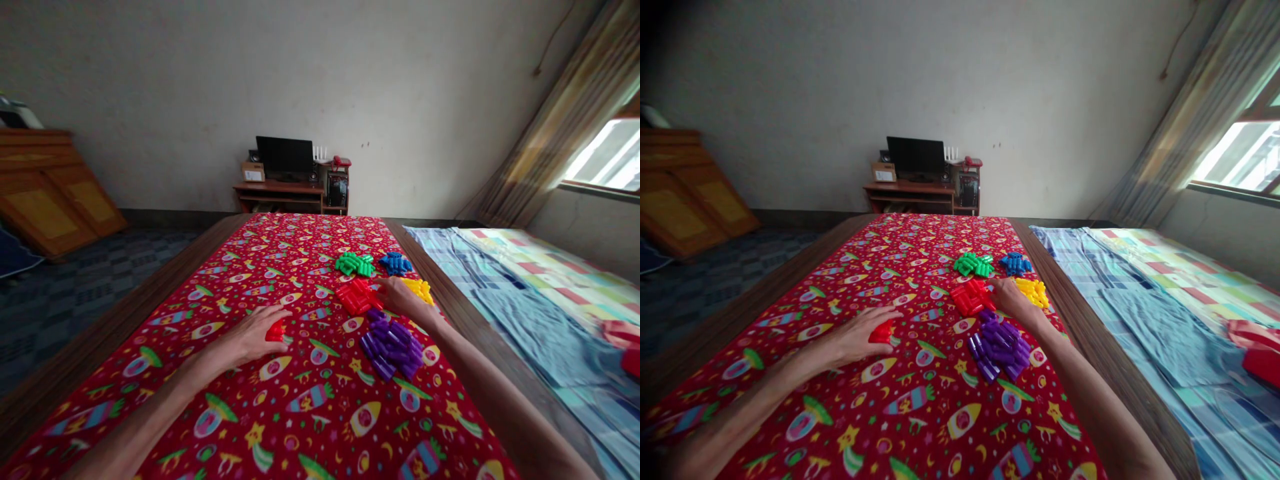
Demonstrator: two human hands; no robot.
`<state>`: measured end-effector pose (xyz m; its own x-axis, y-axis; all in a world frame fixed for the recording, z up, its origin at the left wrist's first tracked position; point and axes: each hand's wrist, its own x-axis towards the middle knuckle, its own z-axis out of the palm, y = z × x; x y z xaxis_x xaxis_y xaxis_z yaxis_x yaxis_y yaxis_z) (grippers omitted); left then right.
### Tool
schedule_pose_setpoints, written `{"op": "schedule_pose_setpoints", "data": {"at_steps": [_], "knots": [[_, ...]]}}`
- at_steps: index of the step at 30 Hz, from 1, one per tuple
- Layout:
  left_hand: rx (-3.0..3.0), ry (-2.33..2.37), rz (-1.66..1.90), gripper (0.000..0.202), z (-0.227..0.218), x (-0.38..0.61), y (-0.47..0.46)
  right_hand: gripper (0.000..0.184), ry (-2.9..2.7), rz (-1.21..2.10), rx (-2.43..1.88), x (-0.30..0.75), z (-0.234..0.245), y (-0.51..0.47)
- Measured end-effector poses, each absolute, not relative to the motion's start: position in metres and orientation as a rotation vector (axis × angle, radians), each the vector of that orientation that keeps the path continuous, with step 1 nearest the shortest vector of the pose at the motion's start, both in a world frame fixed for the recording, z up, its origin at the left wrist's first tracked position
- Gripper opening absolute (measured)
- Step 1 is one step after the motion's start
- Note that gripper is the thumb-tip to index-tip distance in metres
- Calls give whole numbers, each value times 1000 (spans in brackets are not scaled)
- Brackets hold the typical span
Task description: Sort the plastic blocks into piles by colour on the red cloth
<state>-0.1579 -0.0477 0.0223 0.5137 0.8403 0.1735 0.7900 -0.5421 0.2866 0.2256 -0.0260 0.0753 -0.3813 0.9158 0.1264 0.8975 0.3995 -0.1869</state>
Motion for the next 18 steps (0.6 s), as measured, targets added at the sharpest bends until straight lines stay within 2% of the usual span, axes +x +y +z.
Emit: {"op": "schedule_pose_setpoints", "data": {"at_steps": [5,7,12,18], "knots": [[2573,1345,602,32,12,-158,-53,19,-2428,26,-1638,228,77,-38],[2554,1348,648,30,17,-145,-46,22,-2425,-15,-1721,226,84,-49],[2436,1323,779,44,45,-89,-21,25,-2445,-94,-1869,210,93,-74],[2273,1261,990,45,59,-21,10,21,-2544,-20,-1900,198,88,-69]]}}
